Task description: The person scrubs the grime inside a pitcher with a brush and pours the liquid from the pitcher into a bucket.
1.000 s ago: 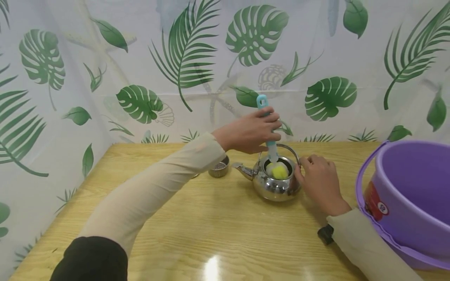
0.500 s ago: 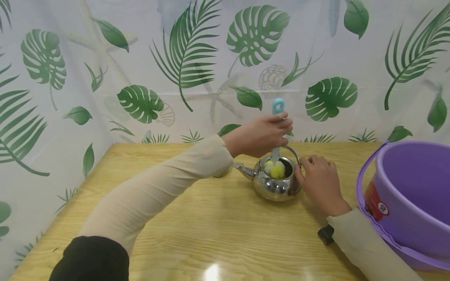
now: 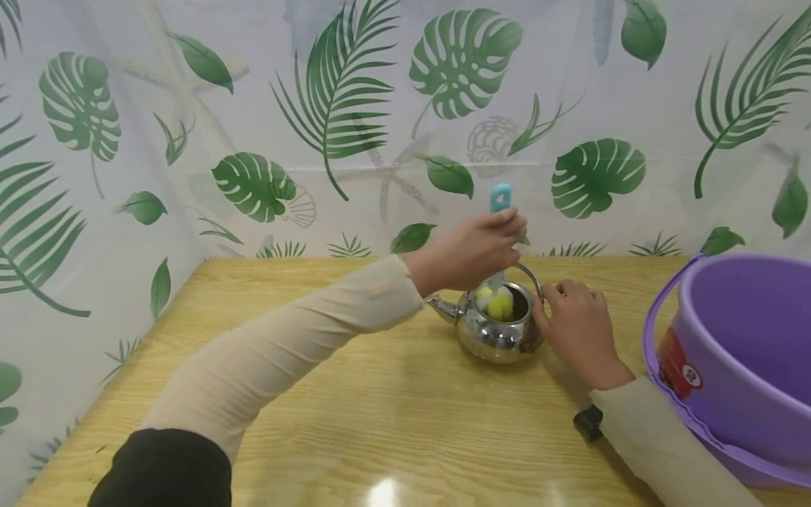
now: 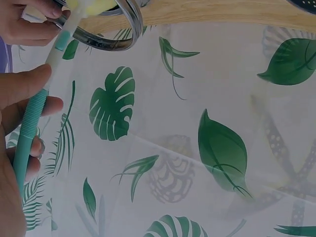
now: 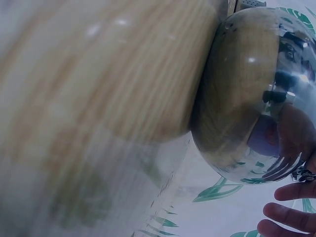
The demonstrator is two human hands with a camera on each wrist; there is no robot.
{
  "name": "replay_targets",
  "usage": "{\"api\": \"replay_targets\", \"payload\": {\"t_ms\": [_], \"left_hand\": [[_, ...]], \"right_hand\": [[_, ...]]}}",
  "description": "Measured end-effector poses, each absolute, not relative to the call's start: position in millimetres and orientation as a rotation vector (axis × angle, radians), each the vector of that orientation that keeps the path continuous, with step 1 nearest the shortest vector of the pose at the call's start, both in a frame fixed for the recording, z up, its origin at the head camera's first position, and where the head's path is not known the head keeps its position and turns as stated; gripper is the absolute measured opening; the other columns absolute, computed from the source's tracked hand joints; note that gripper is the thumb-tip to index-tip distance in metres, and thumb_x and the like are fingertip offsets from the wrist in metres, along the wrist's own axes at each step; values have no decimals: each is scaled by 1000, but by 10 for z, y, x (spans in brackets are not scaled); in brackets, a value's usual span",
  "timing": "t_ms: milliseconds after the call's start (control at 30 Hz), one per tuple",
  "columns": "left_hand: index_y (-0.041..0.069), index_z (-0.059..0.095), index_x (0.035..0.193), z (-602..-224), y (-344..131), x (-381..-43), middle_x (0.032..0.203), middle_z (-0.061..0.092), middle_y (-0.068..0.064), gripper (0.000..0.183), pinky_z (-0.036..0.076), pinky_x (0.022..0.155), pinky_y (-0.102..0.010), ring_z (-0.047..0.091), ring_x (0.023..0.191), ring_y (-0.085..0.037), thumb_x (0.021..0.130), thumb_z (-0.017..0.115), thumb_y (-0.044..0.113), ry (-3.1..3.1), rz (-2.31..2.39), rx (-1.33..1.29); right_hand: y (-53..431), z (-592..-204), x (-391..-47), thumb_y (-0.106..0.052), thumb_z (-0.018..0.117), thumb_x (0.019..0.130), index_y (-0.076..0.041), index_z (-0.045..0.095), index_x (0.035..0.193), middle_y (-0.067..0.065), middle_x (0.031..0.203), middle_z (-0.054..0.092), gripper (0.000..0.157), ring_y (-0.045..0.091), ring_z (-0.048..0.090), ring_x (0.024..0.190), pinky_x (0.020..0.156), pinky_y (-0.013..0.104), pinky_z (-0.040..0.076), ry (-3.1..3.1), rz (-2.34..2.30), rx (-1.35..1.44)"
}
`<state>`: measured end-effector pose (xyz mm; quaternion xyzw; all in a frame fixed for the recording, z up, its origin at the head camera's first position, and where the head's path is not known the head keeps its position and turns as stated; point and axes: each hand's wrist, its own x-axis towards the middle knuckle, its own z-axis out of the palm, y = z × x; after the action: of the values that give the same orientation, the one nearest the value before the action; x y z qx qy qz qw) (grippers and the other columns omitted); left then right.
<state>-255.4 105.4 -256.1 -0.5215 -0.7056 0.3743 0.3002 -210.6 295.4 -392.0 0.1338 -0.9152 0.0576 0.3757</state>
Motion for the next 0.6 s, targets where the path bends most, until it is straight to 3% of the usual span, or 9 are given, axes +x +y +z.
{"api": "replay_targets", "payload": {"t_ms": [300, 600], "left_hand": [[19, 66, 102, -2678, 1055, -2472, 114, 60, -2, 32, 18, 105, -31, 43, 116, -18, 96, 36, 10, -1892, 953, -1217], [19, 64, 96, -2782, 1023, -2411, 106, 61, 2, 34, 20, 101, -32, 44, 111, -18, 94, 34, 5, -1915, 922, -1131]], "right_hand": [[2971, -3925, -2129, -13, 63, 80, 2, 64, 85, 21, 76, 61, 15, 38, 58, 67, 57, 54, 42, -2324, 152, 356], [2977, -3942, -2135, -13, 63, 80, 2, 64, 85, 21, 76, 61, 16, 38, 58, 66, 55, 53, 42, -2317, 144, 366]]}}
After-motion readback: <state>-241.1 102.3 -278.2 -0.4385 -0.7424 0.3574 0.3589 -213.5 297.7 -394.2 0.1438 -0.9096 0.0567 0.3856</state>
